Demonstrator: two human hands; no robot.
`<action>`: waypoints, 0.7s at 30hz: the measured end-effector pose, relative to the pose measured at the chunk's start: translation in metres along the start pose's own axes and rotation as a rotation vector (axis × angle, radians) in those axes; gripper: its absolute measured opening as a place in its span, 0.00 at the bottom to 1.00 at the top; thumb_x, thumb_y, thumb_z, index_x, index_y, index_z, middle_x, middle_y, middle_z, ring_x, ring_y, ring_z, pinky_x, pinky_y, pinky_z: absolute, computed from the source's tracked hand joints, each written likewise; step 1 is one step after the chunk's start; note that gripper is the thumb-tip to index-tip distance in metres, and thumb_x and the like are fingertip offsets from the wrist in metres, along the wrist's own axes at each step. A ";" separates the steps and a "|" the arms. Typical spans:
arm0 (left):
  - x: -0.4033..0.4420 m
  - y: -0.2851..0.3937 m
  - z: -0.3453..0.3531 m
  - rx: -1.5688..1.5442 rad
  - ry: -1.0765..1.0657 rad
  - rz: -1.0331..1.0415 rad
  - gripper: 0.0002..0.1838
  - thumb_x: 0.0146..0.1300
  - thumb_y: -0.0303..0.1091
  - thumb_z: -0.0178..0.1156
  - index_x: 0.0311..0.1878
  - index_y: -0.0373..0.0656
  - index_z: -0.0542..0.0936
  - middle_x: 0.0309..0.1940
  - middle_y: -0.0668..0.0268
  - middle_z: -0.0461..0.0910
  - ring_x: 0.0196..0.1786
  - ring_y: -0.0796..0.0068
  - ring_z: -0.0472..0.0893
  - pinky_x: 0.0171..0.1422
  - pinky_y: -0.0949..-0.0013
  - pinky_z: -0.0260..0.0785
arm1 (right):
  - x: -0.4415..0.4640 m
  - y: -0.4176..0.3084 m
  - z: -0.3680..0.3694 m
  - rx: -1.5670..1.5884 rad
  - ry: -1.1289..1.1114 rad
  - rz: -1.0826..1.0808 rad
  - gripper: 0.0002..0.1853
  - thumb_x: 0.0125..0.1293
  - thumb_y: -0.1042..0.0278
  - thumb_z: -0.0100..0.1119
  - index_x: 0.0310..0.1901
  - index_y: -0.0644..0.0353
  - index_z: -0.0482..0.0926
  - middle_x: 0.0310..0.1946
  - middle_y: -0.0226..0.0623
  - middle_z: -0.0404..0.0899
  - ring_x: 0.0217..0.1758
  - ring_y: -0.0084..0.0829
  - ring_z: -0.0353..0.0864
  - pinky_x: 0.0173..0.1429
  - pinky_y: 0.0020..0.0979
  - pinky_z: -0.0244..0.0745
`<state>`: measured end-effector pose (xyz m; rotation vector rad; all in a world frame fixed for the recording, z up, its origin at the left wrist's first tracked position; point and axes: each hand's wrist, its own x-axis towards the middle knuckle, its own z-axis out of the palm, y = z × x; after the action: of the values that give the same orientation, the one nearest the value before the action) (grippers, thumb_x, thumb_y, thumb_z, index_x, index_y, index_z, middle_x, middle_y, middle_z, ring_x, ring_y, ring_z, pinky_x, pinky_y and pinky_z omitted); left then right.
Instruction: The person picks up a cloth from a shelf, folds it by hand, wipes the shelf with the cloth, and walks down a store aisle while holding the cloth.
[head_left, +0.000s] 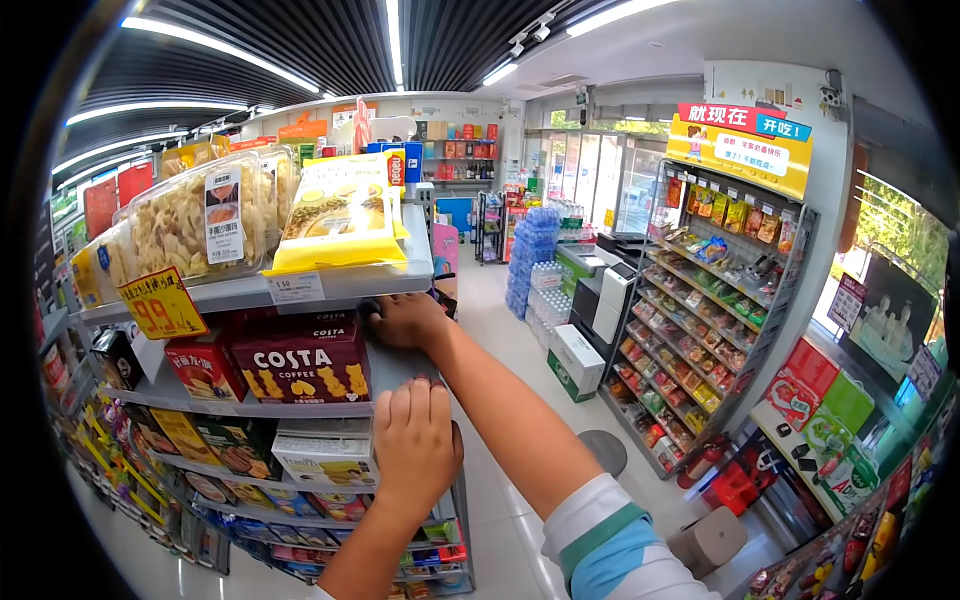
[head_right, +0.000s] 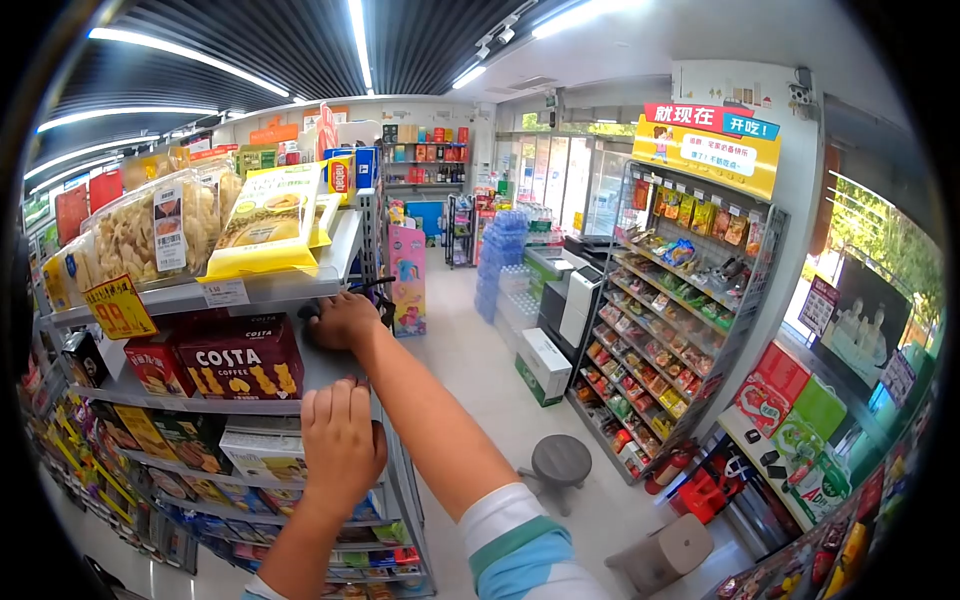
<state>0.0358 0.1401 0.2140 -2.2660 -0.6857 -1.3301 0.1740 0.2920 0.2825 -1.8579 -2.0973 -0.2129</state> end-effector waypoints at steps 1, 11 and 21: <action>0.000 0.000 0.000 -0.001 0.002 0.000 0.23 0.52 0.27 0.61 0.54 0.34 0.77 0.53 0.53 0.77 0.57 0.53 0.74 0.70 0.50 0.62 | 0.001 0.000 0.001 -0.002 0.000 0.000 0.35 0.75 0.43 0.40 0.71 0.64 0.71 0.73 0.53 0.71 0.79 0.46 0.67 0.82 0.40 0.59; 0.017 0.006 -0.012 -0.108 -0.059 -0.112 0.16 0.53 0.26 0.60 0.46 0.34 0.79 0.47 0.52 0.79 0.52 0.51 0.76 0.66 0.50 0.64 | 0.020 0.014 0.011 0.029 0.059 -0.073 0.34 0.75 0.44 0.40 0.72 0.60 0.72 0.74 0.51 0.71 0.79 0.45 0.68 0.82 0.39 0.60; 0.023 0.005 -0.008 -0.067 -0.046 -0.121 0.10 0.55 0.26 0.62 0.40 0.33 0.80 0.41 0.53 0.80 0.45 0.53 0.78 0.59 0.53 0.69 | 0.083 0.062 0.060 0.080 0.254 -0.291 0.27 0.71 0.46 0.46 0.65 0.47 0.79 0.65 0.42 0.81 0.69 0.42 0.78 0.71 0.39 0.74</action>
<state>0.0428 0.1365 0.2372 -2.3476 -0.8169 -1.3795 0.2184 0.3977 0.2485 -1.3935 -2.1519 -0.4044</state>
